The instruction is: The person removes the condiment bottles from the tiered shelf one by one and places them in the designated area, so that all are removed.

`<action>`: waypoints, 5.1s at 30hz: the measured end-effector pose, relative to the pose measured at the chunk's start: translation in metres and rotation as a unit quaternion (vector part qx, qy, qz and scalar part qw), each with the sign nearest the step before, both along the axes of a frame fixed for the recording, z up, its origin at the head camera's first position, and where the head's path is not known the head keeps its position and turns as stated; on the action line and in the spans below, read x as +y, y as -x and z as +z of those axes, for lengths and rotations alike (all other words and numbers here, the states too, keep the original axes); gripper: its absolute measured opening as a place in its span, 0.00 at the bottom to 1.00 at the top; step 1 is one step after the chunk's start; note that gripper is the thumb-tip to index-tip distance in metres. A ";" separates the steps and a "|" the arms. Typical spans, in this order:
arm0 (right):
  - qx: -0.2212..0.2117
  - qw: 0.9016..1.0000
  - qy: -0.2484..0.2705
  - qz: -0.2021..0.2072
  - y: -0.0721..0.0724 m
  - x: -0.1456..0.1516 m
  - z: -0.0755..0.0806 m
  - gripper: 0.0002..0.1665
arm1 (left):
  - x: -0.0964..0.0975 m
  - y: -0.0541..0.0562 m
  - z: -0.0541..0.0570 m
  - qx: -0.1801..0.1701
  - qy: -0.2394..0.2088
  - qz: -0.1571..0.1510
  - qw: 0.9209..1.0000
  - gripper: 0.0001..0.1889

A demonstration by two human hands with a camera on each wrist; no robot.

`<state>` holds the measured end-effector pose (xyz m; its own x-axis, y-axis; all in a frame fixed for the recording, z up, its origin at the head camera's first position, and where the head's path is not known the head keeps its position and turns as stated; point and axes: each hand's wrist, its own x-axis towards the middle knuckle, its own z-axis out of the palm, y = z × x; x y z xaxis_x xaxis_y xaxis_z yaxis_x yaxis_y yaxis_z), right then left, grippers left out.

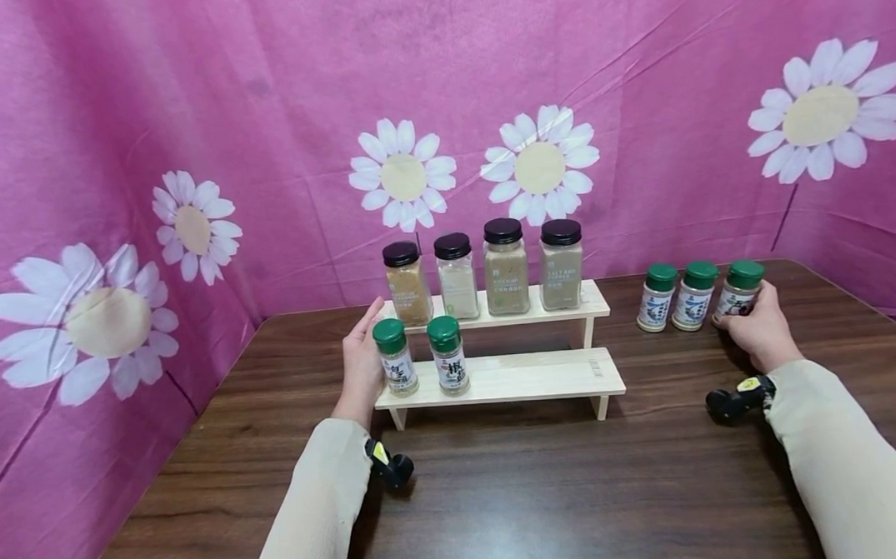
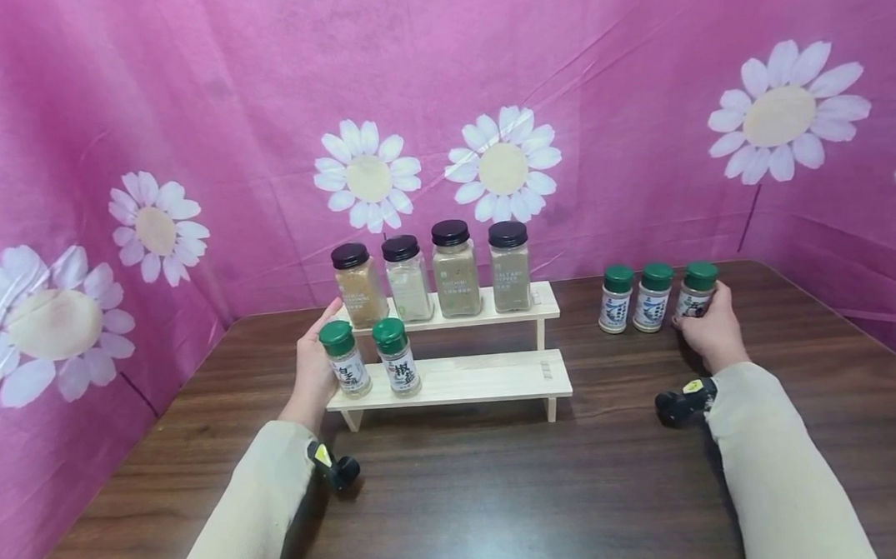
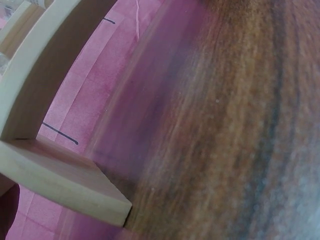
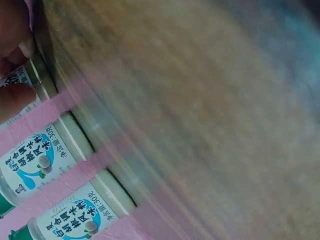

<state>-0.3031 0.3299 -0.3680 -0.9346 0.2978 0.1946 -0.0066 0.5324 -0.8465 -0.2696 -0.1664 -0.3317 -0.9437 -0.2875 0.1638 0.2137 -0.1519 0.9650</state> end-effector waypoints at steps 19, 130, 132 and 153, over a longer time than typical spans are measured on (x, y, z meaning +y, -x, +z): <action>-0.060 0.988 0.124 -0.071 -0.021 0.001 0.035 0.53 | 0.001 0.000 0.000 -0.005 0.000 0.004 1.000 0.19; 0.016 0.932 0.224 0.284 -0.094 -0.312 0.044 0.41 | 0.000 0.002 0.000 0.018 -0.016 0.004 1.000 0.19; 0.018 0.937 0.202 0.284 -0.094 -0.313 0.043 0.42 | 0.001 0.001 0.000 0.014 -0.017 0.003 1.000 0.19; 0.066 0.968 -0.028 0.241 -0.101 -0.325 0.038 0.43 | 0.000 0.000 0.000 -0.005 -0.010 -0.004 1.000 0.20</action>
